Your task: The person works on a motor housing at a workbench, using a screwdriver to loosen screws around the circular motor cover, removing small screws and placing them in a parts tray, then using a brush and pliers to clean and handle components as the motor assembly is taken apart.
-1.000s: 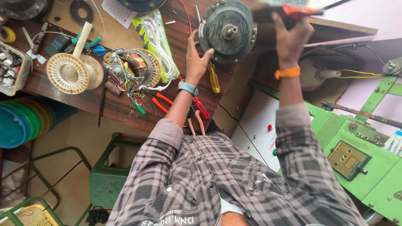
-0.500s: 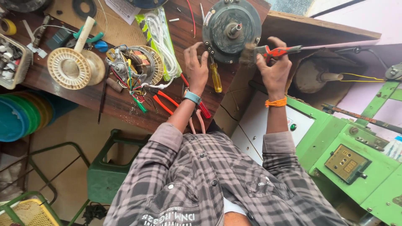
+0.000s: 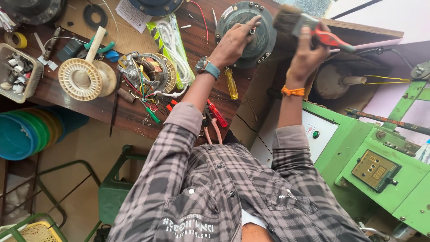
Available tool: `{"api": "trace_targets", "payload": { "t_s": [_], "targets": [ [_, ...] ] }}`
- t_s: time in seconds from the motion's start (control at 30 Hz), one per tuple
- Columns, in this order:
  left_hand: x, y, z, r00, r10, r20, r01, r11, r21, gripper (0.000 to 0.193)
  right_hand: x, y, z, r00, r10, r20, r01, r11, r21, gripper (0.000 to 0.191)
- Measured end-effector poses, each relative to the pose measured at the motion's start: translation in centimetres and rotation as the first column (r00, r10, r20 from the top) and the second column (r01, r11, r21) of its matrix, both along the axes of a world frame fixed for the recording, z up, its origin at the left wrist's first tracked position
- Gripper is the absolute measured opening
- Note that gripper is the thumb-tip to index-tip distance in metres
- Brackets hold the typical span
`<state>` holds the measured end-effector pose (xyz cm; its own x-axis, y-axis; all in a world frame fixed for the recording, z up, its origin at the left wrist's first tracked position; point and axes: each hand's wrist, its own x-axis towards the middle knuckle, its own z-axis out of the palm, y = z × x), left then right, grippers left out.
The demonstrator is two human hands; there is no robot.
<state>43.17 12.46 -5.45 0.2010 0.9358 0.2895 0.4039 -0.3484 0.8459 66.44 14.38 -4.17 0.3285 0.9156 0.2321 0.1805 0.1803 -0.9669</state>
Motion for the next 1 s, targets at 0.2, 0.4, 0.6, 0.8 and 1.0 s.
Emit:
{"api": "trace_targets", "payload": {
  "t_s": [0.2,0.4,0.6,0.8,1.0],
  "targets": [
    [0.5,-0.4,-2.0,0.988,0.121,-0.099,-0.116,0.992,0.059,0.027,5.8,-6.0,-3.6,0.985,-0.009,0.174,0.012,1.0,-0.02,0.027],
    [1.3,0.2,-2.9,0.888,0.44,-0.133,-0.429,0.897,0.102,0.033,8.3,-18.5,-8.4,0.955,-0.285,-0.077,0.244,0.908,-0.341,0.028],
    [-0.4,-6.0,-0.2,0.923,0.363,0.128,-0.36,0.932,-0.053,0.043,8.0,-23.4,-8.3,0.719,-0.46,-0.521,-0.082,0.688,-0.721,0.029],
    [-3.4,-19.3,2.6,0.911,0.362,0.199,-0.29,0.903,-0.317,0.058,-2.9,-20.0,-7.2,0.268,-0.435,-0.86,-0.68,0.546,-0.489,0.033],
    [-5.2,-26.5,3.7,0.857,0.49,0.16,-0.425,0.847,-0.32,0.067,-12.3,-15.7,-3.6,0.553,0.248,-0.796,-0.797,0.435,-0.418,0.03]
  ]
}}
